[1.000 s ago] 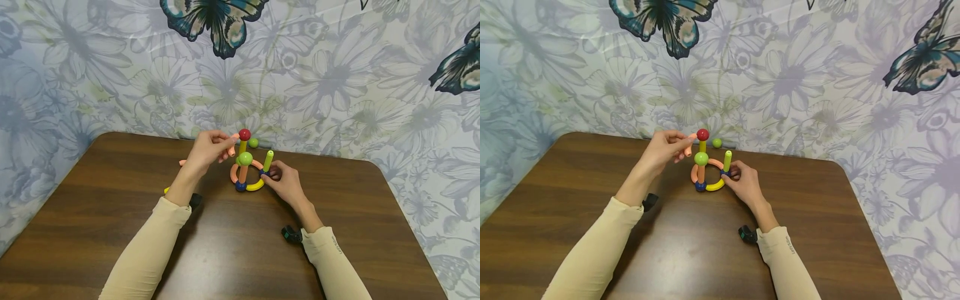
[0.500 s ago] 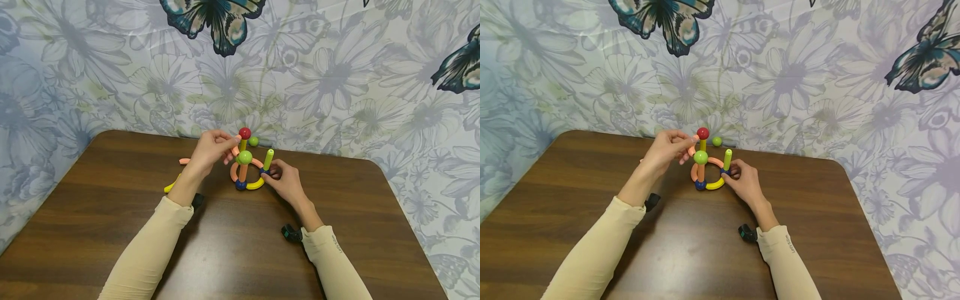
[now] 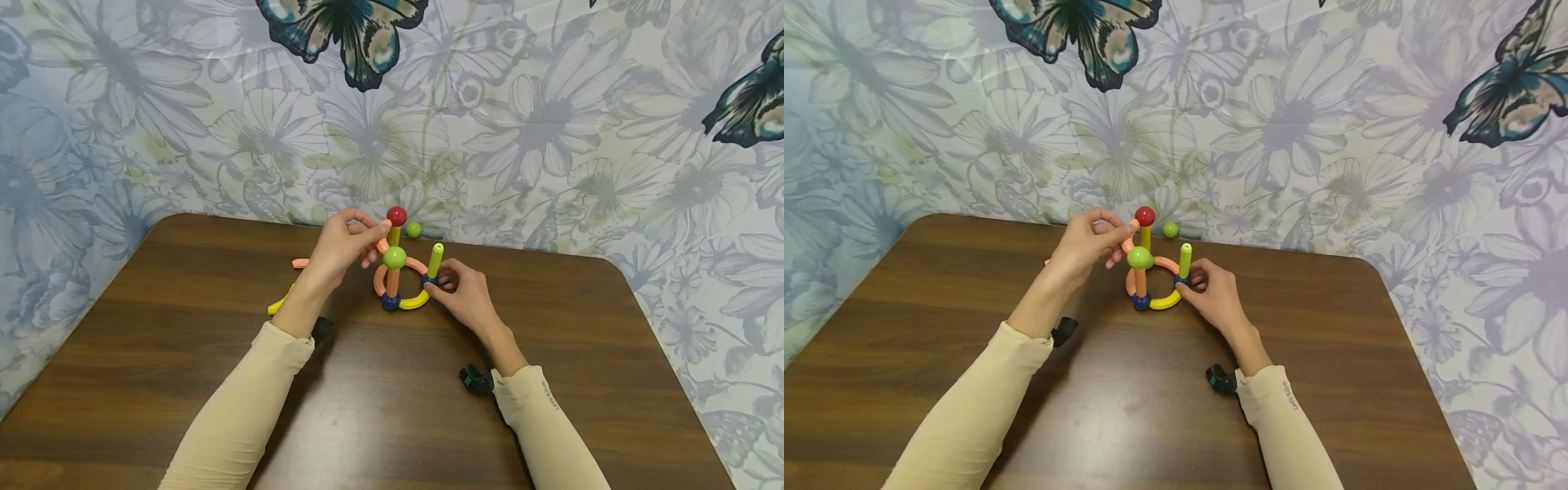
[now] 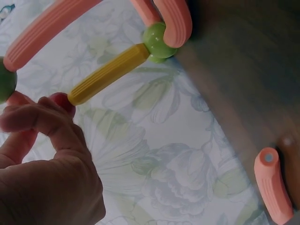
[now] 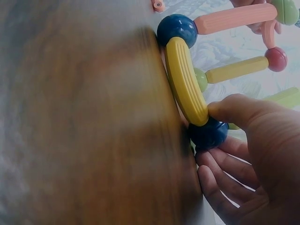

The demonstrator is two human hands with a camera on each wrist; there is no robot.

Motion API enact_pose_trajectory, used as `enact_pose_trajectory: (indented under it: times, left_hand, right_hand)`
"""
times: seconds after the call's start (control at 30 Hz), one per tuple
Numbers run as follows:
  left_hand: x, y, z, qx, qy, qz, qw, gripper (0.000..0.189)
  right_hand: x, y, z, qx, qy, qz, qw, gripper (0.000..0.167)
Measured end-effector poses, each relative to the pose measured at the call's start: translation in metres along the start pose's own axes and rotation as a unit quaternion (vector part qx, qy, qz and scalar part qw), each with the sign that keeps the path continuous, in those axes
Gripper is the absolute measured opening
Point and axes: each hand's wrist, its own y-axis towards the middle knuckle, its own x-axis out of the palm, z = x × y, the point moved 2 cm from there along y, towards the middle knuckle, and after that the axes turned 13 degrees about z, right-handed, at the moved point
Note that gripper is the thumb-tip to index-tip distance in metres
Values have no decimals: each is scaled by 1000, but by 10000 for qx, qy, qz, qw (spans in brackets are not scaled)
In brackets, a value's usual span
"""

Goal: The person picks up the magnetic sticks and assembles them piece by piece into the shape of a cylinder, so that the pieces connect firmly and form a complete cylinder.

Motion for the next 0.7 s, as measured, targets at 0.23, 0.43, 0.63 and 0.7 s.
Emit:
enact_pose_trajectory:
  times: [0.23,0.43,0.63,0.7]
  left_hand:
    - [-2,1,-1,107,-138,99,9998,29]
    - [-3,4,-2,19,-233,81,9997,25]
    - [-8,6,-6,-165,-72,74,9998,23]
    - [-12,7,-11,-156,449,-46,9989,22]
  right_hand:
    - [1,2,-1,-96,50,-24,9999,34]
    - [-1,2,-2,-139,31,-76,9999,33]
    - [-4,2,2,-68,-23,-171,9998,32]
    - [-4,2,2,-71,-26,-193,9998,32]
